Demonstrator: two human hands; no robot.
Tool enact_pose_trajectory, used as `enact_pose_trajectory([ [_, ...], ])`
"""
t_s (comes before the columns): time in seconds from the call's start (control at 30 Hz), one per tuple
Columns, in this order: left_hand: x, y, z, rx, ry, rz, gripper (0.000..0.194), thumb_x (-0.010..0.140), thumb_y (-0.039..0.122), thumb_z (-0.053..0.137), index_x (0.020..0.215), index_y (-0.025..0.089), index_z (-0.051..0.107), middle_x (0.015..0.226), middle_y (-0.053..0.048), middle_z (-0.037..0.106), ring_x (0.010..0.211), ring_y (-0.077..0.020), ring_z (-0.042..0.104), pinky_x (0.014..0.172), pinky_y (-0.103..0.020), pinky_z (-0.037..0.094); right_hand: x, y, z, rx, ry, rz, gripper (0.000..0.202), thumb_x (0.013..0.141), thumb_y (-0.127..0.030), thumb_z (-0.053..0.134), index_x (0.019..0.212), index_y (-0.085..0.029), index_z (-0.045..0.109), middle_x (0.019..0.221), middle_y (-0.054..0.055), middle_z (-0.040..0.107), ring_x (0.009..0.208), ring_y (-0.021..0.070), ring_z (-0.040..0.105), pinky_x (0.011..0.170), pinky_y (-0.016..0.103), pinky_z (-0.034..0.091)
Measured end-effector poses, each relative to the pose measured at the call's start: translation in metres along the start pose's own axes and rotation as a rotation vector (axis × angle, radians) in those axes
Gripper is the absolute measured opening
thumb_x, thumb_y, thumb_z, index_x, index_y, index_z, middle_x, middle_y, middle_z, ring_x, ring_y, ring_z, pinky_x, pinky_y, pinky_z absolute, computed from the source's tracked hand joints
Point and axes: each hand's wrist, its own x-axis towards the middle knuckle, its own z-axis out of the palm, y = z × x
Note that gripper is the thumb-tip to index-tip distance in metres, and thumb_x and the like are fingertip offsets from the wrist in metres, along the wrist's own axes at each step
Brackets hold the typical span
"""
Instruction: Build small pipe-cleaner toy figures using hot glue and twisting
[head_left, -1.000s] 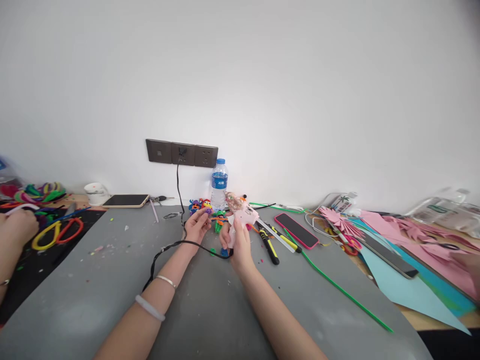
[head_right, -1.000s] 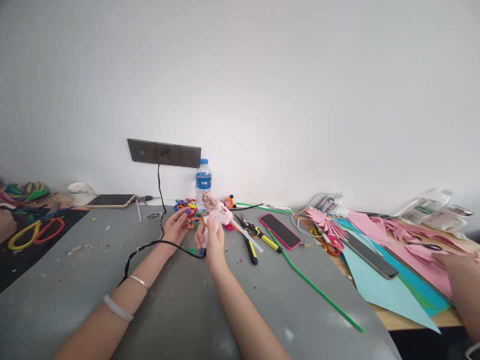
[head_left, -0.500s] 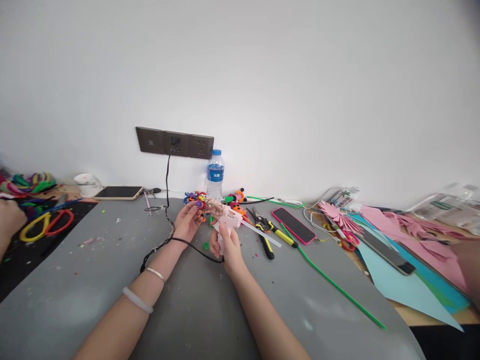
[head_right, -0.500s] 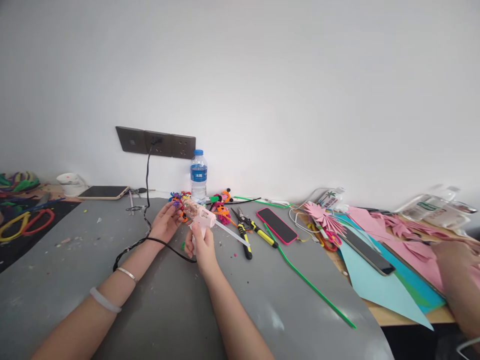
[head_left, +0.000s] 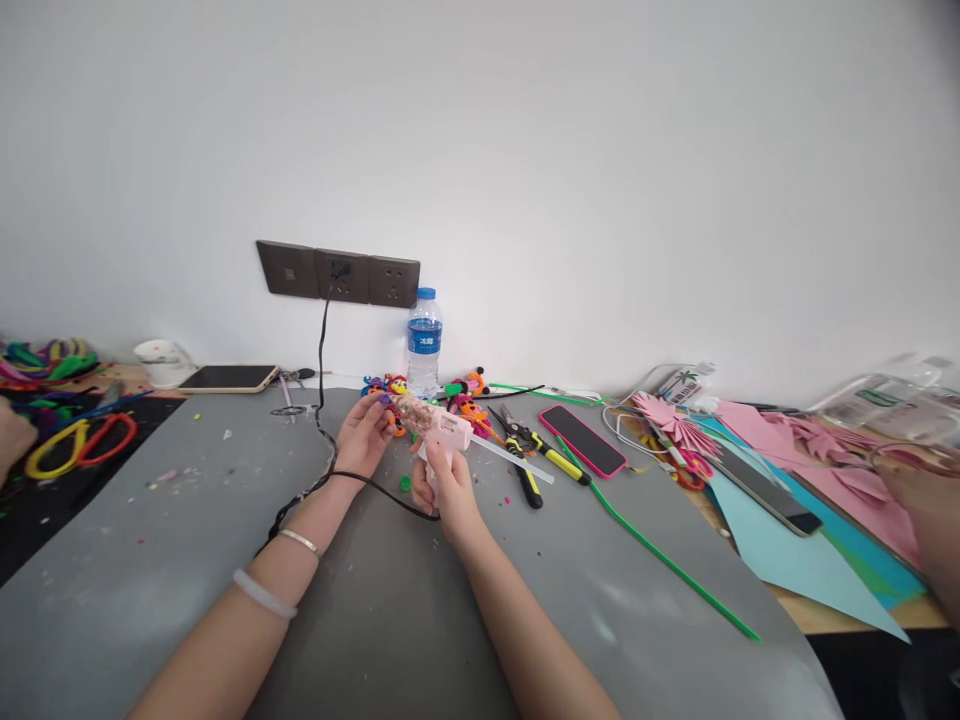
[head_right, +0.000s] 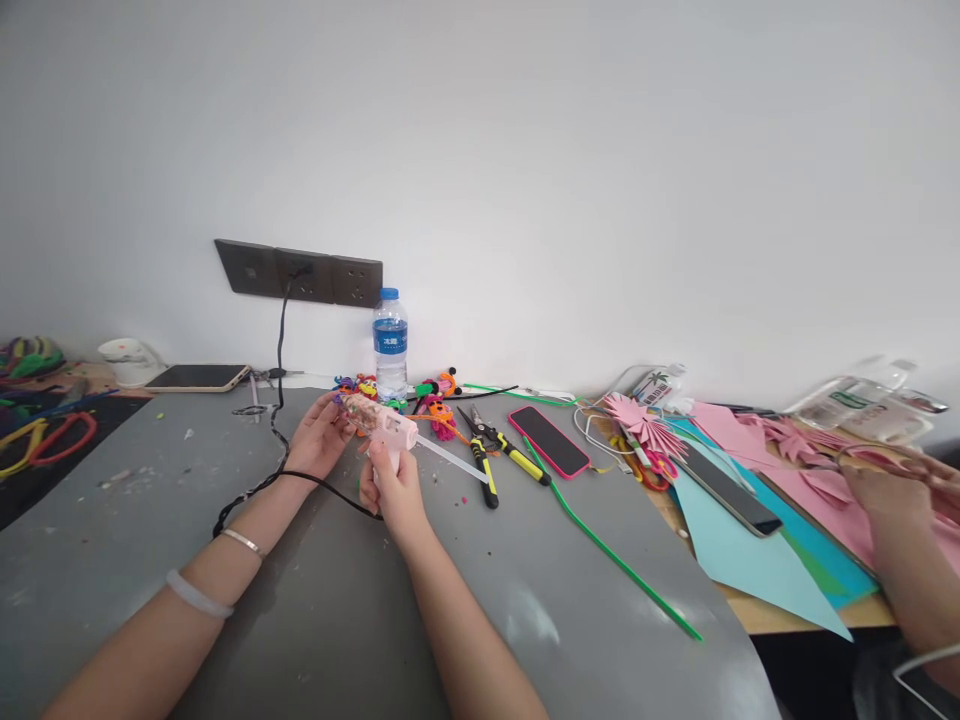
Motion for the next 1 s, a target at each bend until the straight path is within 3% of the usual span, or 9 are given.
enact_pose_trajectory([
  [0.67, -0.0015, 0.0009, 0.0058, -0.011, 0.028, 0.004, 0.035, 0.052, 0.022, 0.09, 0.082, 0.018, 0.072, 0.064, 0.003, 0.065, 0.053, -0.0053, 0.055, 0.047, -0.015, 0.047, 0.0002, -0.0022, -0.0001, -0.02, 0.044, 0.007, 0.045, 0.081, -0.062, 0.056, 0.085, -0.017, 0.052, 0.038, -0.012, 0.036, 0.026, 0.0028, 0.025, 0.029, 0.015, 0.021],
  [1.0, -0.0004, 0.0013, 0.0022, -0.005, 0.005, 0.016, 0.028, 0.058, 0.019, 0.086, 0.083, 0.018, 0.072, 0.061, 0.004, 0.063, 0.053, -0.0051, 0.055, 0.047, -0.014, 0.045, -0.0003, -0.0007, 0.0009, -0.045, 0.037, 0.016, 0.047, 0.078, -0.064, 0.057, 0.084, -0.017, 0.052, 0.037, -0.013, 0.036, 0.026, 0.0032, 0.026, 0.029, 0.016, 0.021],
])
